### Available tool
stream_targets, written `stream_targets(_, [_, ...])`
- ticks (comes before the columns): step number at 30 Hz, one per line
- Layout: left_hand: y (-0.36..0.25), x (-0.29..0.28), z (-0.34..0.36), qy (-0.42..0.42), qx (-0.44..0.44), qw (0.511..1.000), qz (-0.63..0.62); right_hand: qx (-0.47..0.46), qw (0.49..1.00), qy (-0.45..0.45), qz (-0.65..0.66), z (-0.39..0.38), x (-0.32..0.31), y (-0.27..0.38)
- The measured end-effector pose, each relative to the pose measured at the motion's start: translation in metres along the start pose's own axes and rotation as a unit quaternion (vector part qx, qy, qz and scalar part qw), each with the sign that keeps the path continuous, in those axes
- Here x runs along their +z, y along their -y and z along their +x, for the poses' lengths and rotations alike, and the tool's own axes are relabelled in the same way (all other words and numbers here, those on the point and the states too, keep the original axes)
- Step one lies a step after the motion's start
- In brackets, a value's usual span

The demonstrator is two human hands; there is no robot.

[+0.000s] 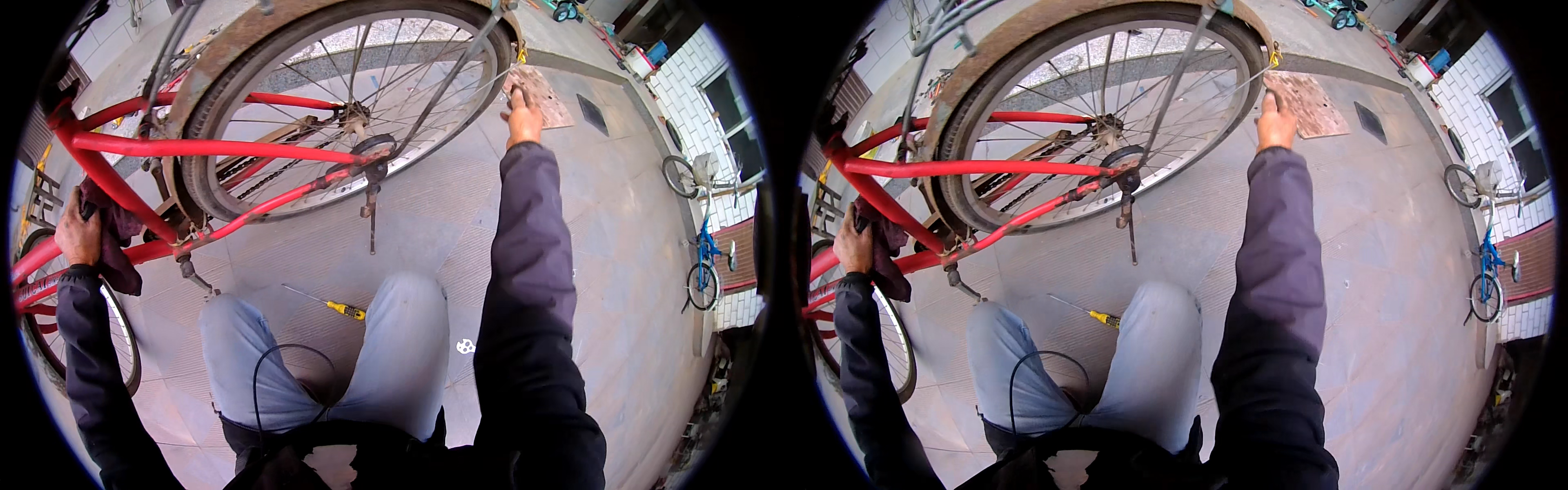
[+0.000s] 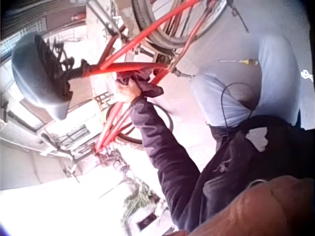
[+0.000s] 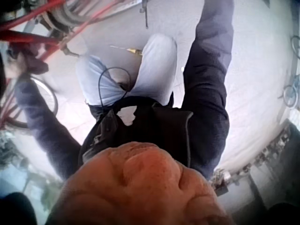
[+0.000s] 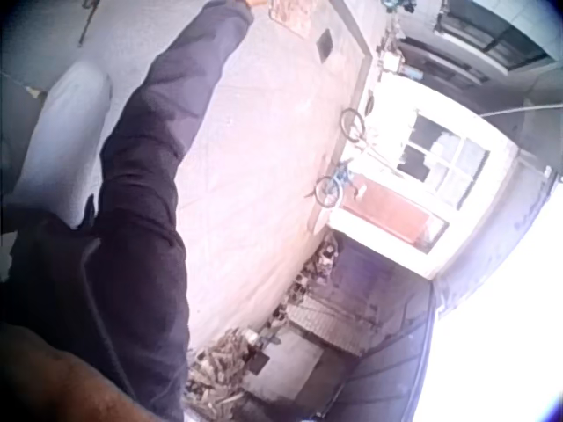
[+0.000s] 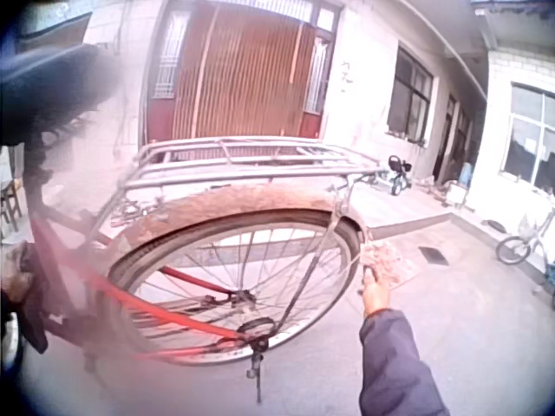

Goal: The person uses a screwdriver to adjust the rear brake mechanism of a red bicycle. They then wipe the frame and seat post with a cloth and use a multi-tool to tighten the seat post clamp.

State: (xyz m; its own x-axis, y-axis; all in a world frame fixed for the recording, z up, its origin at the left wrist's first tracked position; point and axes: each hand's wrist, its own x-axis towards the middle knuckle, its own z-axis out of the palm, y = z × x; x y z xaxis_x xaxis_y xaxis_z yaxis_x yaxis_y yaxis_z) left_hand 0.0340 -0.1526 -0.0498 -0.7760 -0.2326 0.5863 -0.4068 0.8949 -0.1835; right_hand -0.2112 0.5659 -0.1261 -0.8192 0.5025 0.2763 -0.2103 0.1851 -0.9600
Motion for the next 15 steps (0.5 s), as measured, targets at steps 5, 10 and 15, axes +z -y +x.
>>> stream_targets(5, [0.023, 0.013, 0.004, -0.021, 0.018, 1.000, 0.015, -0.096, 0.992, 0.059, -0.062, 0.061, 0.012, -0.032])
stream_targets(10, [0.045, 0.018, 0.008, -0.013, 0.037, 0.999, 0.027, -0.031, 0.971, 0.226, 0.073, 0.100, 0.003, -0.047])
stream_targets(15, [0.058, 0.021, 0.013, -0.017, 0.067, 0.998, 0.005, 0.018, 0.948, 0.160, 0.275, 0.112, 0.026, -0.063])
